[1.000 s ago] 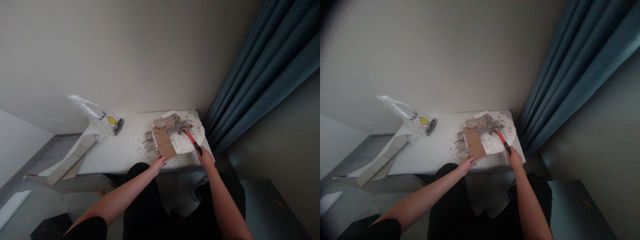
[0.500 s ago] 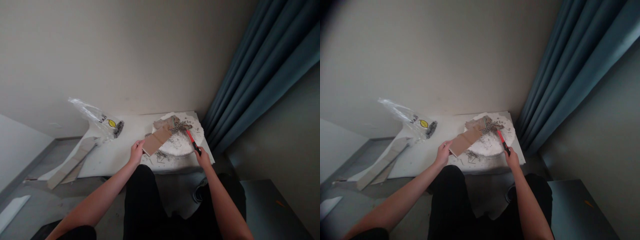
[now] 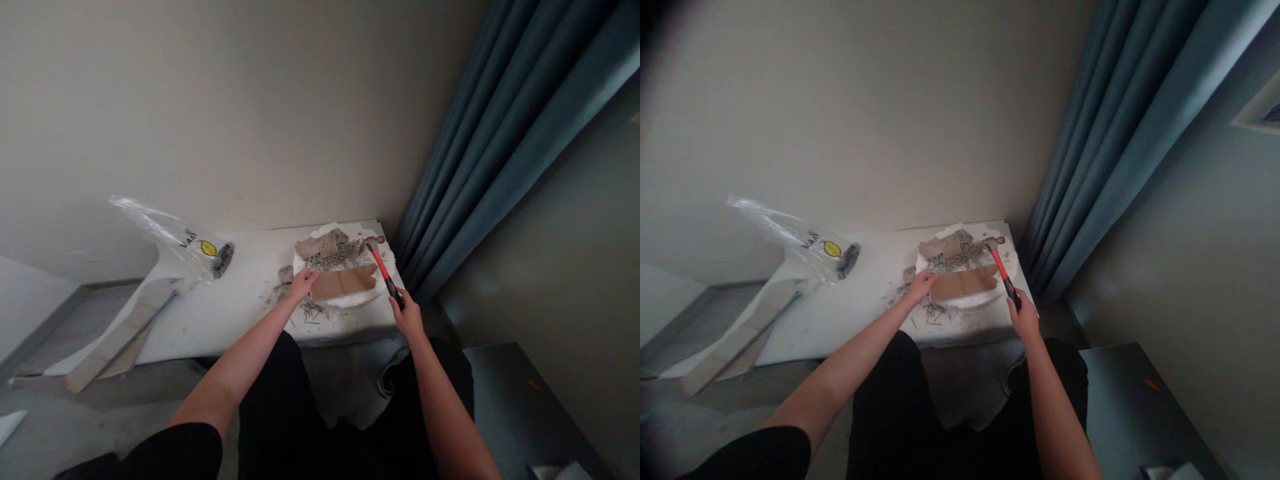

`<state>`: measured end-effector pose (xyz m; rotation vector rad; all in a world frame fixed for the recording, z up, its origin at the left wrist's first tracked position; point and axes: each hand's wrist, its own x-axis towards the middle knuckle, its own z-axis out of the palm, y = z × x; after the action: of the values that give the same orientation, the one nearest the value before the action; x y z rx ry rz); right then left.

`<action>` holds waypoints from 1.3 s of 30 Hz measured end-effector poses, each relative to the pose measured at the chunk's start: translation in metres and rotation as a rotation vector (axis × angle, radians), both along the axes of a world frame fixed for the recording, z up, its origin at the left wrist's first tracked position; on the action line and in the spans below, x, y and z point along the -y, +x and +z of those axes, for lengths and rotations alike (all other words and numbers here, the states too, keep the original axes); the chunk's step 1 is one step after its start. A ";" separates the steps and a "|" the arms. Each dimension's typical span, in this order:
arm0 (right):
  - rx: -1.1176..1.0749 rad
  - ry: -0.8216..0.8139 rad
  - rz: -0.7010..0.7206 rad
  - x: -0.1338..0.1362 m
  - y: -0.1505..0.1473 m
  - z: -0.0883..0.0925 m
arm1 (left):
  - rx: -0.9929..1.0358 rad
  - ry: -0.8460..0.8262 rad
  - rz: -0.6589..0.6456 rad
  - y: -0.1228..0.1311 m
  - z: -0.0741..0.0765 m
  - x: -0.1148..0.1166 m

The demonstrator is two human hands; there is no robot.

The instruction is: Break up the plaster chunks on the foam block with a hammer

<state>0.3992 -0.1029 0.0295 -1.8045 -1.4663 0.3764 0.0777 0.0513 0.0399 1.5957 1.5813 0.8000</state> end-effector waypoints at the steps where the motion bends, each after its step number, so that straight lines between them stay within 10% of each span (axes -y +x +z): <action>1: 0.015 -0.013 0.000 -0.001 0.000 -0.001 | -0.148 0.098 -0.021 -0.004 0.000 -0.001; 8: 0.085 -0.107 0.030 -0.008 -0.014 -0.008 | -0.521 0.418 -0.545 -0.037 -0.003 0.018; 25: 0.368 -0.349 0.052 -0.024 -0.031 0.002 | -0.522 0.485 -0.497 -0.067 -0.024 0.035; 33: 0.488 -0.344 -0.010 -0.008 -0.031 0.013 | -0.715 0.111 0.123 -0.135 -0.054 0.042; 39: 0.520 -0.126 -0.083 0.012 -0.019 0.003 | -0.836 -0.060 -0.324 -0.127 -0.059 0.044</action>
<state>0.3804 -0.1152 0.0323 -2.1645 -1.7325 -0.0550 -0.0494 0.0071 -0.0190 2.2163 1.7692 -0.1329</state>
